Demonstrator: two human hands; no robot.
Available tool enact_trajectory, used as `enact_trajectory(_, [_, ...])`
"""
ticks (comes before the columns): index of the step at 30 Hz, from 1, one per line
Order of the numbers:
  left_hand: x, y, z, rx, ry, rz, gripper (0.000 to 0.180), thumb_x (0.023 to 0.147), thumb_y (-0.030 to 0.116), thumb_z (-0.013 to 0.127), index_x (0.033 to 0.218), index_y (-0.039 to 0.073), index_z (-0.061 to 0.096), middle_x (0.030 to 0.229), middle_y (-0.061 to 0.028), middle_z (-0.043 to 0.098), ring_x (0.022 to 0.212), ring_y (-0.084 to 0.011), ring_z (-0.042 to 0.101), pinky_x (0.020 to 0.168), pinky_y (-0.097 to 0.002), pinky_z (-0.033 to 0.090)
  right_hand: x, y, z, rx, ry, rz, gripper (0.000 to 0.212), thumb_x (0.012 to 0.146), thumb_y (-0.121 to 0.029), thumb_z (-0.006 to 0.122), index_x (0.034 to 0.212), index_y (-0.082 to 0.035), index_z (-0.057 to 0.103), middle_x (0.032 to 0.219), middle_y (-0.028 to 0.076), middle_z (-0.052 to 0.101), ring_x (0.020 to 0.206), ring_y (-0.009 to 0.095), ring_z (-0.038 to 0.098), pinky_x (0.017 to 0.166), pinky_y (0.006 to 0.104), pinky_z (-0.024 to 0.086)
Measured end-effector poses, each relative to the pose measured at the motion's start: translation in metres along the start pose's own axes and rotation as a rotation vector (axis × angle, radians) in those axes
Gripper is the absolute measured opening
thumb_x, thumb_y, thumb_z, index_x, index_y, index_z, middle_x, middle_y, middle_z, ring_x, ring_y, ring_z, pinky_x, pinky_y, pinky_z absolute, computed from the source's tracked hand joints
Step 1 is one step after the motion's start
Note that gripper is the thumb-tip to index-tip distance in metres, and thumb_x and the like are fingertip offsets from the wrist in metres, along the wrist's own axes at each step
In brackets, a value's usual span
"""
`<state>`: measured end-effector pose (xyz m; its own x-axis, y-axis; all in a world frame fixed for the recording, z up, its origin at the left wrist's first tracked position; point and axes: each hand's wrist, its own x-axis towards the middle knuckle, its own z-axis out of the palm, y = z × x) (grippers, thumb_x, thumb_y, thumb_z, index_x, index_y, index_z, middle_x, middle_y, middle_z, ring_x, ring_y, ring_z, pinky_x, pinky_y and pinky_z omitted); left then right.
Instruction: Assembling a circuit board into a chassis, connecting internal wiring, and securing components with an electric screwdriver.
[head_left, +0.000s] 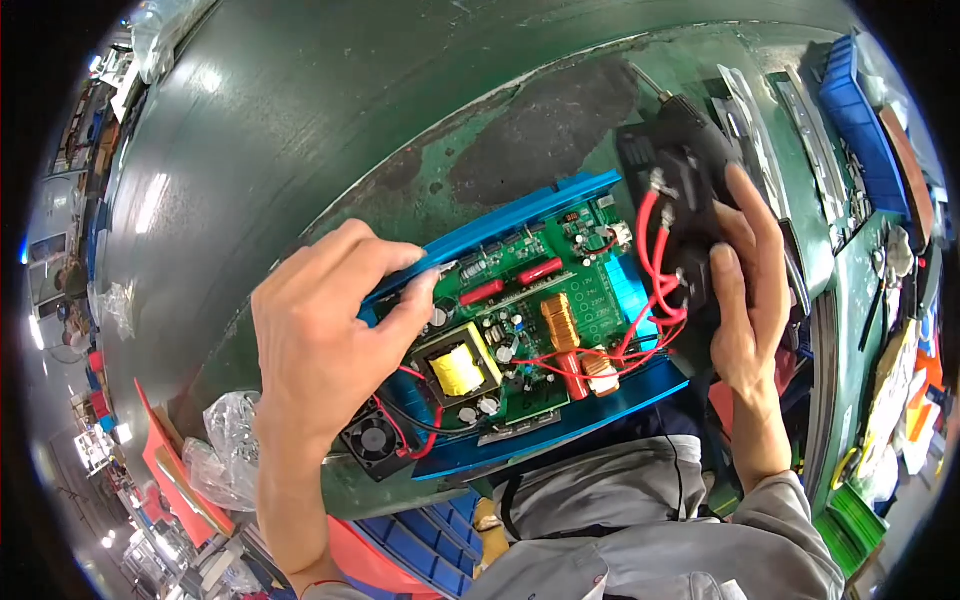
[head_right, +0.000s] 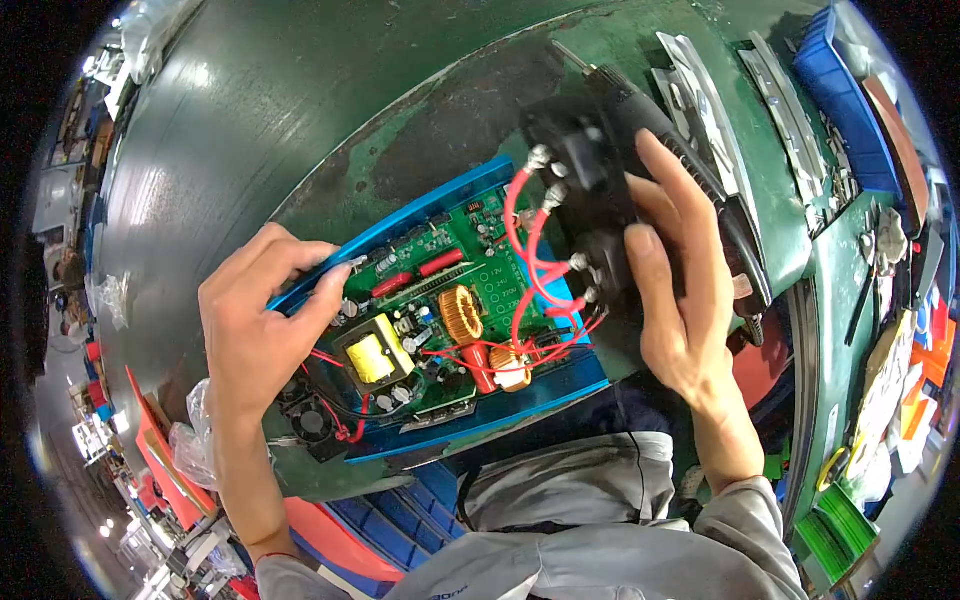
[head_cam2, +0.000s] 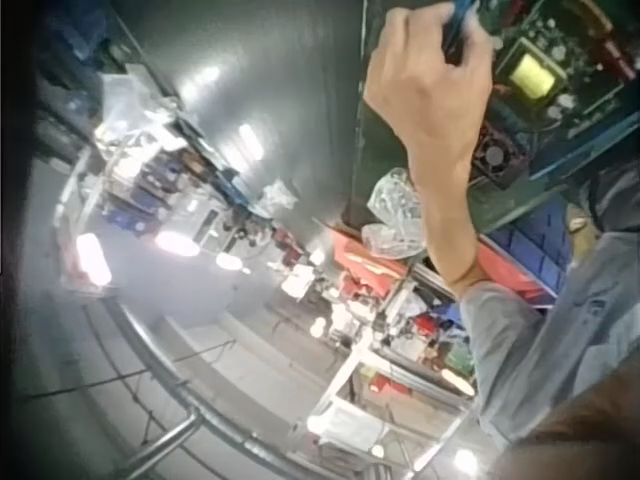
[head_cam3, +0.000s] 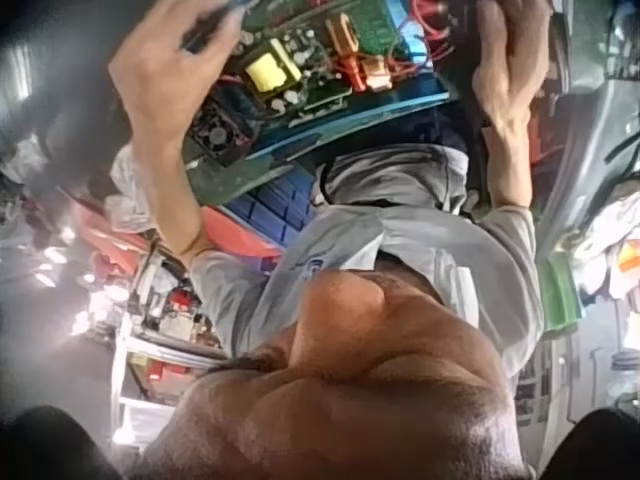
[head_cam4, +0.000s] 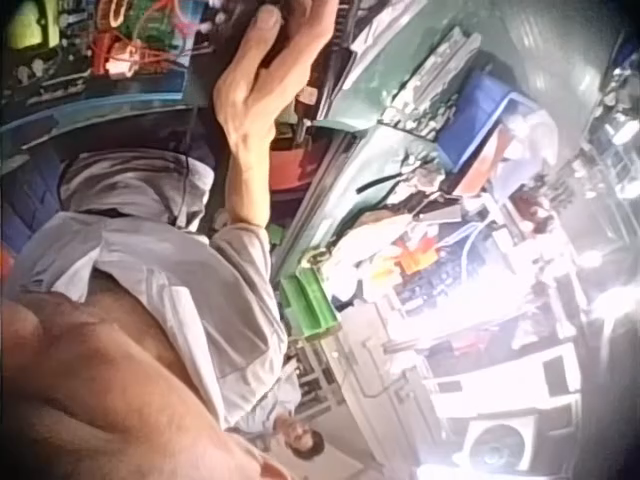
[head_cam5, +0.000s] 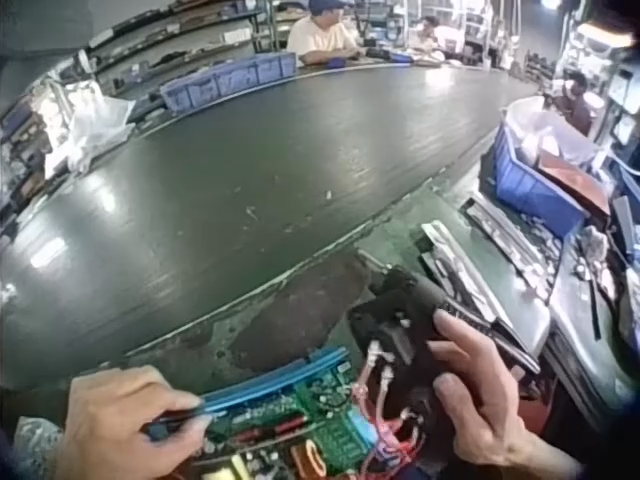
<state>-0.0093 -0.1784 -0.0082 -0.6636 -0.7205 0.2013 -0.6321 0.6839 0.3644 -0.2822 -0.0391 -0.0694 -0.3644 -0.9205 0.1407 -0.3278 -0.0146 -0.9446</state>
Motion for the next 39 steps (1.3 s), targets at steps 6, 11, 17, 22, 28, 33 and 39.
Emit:
enact_trajectory(6, [-0.011, 0.000, -0.006, -0.096, -0.031, -0.145, 0.014, 0.078, 0.006, 0.078, 0.091, 0.005, 0.070, 0.079, -0.0061, 0.062, 0.067, -0.0229, 0.061, 0.061, -0.0341, 0.046, 0.007, 0.007, 0.006, 0.122, -0.012, -0.032, 0.063, 0.098, -0.014, 0.059, 0.152, 0.003, 0.032, 0.134, 0.020, 0.056, 0.118, 0.023, 0.058, 0.104, 0.0347, 0.042])
enact_trajectory(11, [-0.022, -0.008, -0.015, -0.135, -0.070, -0.107, 0.022, 0.083, 0.002, 0.072, 0.105, 0.001, 0.069, 0.089, -0.0117, 0.064, 0.076, -0.0262, 0.063, 0.067, -0.0345, 0.050, 0.008, 0.008, 0.006, 0.070, -0.019, -0.081, 0.078, 0.092, -0.025, 0.068, 0.152, 0.005, 0.029, 0.138, 0.021, 0.053, 0.122, 0.026, 0.056, 0.106, 0.0374, 0.041])
enact_trajectory(17, [-0.025, -0.013, -0.009, -0.076, -0.059, -0.057, 0.023, 0.082, -0.001, 0.071, 0.105, 0.000, 0.070, 0.085, -0.0111, 0.062, 0.073, -0.0262, 0.061, 0.064, -0.0352, 0.048, 0.003, 0.016, 0.008, 0.033, 0.033, -0.149, 0.082, 0.092, -0.032, 0.070, 0.151, 0.007, 0.028, 0.143, 0.025, 0.049, 0.128, 0.031, 0.053, 0.108, 0.0411, 0.041])
enact_trajectory(22, [-0.032, -0.012, -0.016, -0.160, -0.074, -0.131, 0.024, 0.080, -0.002, 0.073, 0.103, 0.001, 0.071, 0.083, -0.0108, 0.061, 0.070, -0.0257, 0.060, 0.063, -0.0354, 0.048, 0.008, 0.011, 0.012, 0.055, -0.038, -0.153, 0.073, 0.098, -0.028, 0.064, 0.151, 0.006, 0.027, 0.145, 0.028, 0.048, 0.132, 0.032, 0.050, 0.111, 0.0422, 0.038])
enact_trajectory(28, [-0.039, -0.012, -0.008, -0.137, -0.014, -0.114, 0.027, 0.082, -0.001, 0.071, 0.108, 0.003, 0.070, 0.095, -0.0113, 0.066, 0.082, -0.0275, 0.064, 0.072, -0.0363, 0.050, 0.013, 0.006, 0.015, -0.039, -0.023, -0.062, 0.064, 0.096, -0.018, 0.066, 0.148, 0.003, 0.037, 0.144, 0.024, 0.051, 0.130, 0.027, 0.052, 0.110, 0.0380, 0.037])
enact_trajectory(33, [-0.079, -0.005, -0.022, -0.022, 0.115, -0.281, 0.031, 0.084, -0.001, 0.070, 0.114, 0.003, 0.068, 0.110, -0.0134, 0.066, 0.100, -0.0303, 0.064, 0.087, -0.0383, 0.050, -0.010, 0.005, 0.002, -0.420, 0.076, -0.476, 0.052, 0.082, -0.009, 0.072, 0.129, 0.002, 0.054, 0.132, 0.020, 0.059, 0.113, 0.033, 0.058, 0.096, 0.0418, 0.047])
enact_trajectory(39, [-0.083, -0.006, -0.024, -0.029, 0.132, -0.270, 0.030, 0.087, 0.001, 0.069, 0.117, 0.003, 0.068, 0.114, -0.0136, 0.066, 0.104, -0.0285, 0.064, 0.091, -0.0360, 0.048, -0.055, -0.017, 0.007, -0.508, -0.221, -0.721, 0.051, 0.067, -0.033, 0.088, 0.112, -0.016, 0.070, 0.128, 0.008, 0.063, 0.119, 0.031, 0.058, 0.100, 0.0467, 0.046])
